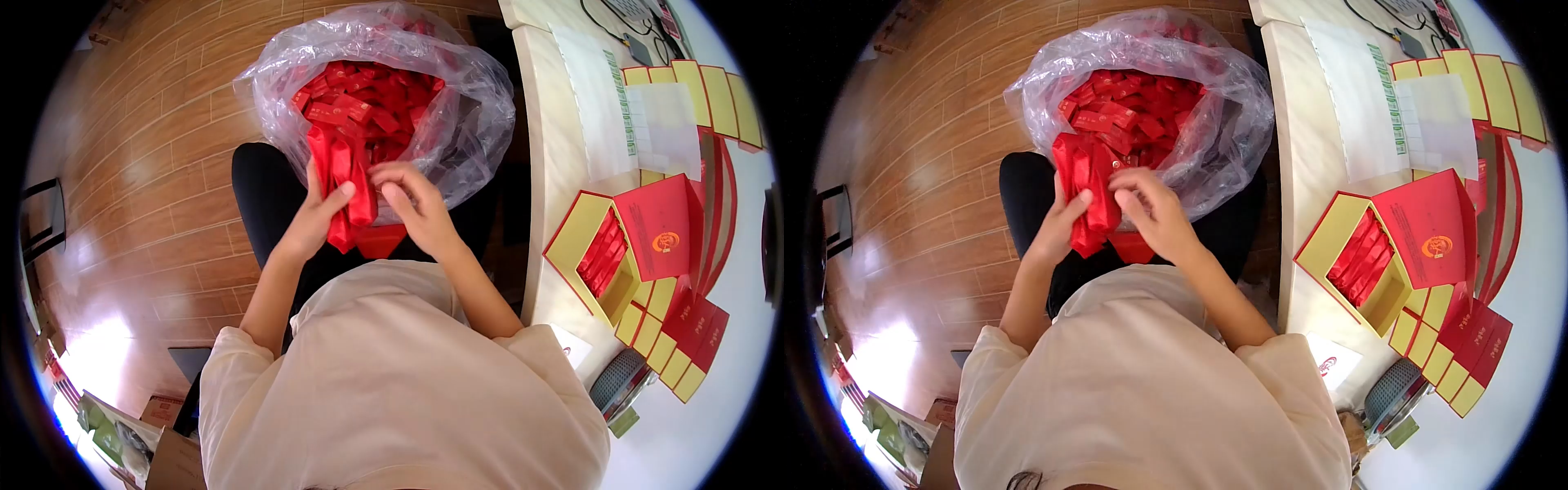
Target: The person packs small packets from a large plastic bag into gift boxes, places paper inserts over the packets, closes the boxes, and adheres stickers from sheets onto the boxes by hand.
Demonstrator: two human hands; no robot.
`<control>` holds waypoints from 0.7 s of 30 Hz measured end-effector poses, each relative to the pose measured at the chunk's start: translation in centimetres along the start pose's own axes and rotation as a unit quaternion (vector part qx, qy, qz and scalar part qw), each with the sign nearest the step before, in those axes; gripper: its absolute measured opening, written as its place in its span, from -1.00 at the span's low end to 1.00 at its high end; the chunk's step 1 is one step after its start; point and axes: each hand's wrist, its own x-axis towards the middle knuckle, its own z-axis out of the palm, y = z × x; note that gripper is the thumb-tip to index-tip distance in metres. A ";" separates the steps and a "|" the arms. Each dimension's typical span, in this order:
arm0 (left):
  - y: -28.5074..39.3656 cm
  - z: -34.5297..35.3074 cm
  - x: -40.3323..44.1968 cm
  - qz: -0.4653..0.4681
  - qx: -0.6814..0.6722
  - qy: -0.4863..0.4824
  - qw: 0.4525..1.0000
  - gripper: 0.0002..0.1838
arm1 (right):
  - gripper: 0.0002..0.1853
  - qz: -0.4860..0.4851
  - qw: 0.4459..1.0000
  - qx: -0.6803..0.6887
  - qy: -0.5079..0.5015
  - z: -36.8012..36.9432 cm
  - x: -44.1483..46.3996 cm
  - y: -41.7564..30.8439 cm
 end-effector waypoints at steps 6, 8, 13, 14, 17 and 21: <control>-3.5 2.2 -2.5 0.074 0.200 -0.056 0.975 -0.01 | -0.30 0.177 0.982 0.055 -0.029 -0.4 0.2 -0.2; -4.2 2.3 -3.7 0.060 0.199 -0.048 0.977 -0.05 | -0.33 0.185 0.979 0.073 -0.055 -0.1 -0.8 0.4; -4.9 2.0 -6.2 0.023 0.221 -0.051 0.974 -0.21 | -0.33 0.153 0.981 0.077 -0.087 1.5 -2.5 0.4; -5.1 1.8 -6.5 0.021 0.221 -0.049 0.974 -0.21 | -0.33 0.155 0.980 0.084 -0.090 1.5 -2.8 0.2; -5.7 0.8 -7.1 0.033 0.205 -0.061 0.976 -0.24 | -0.38 0.149 0.978 0.071 -0.131 1.4 -2.8 0.2; -6.3 0.1 -8.0 -0.013 0.111 -0.072 0.991 -0.28 | -0.46 0.227 0.951 0.134 -0.162 0.8 -3.0 0.7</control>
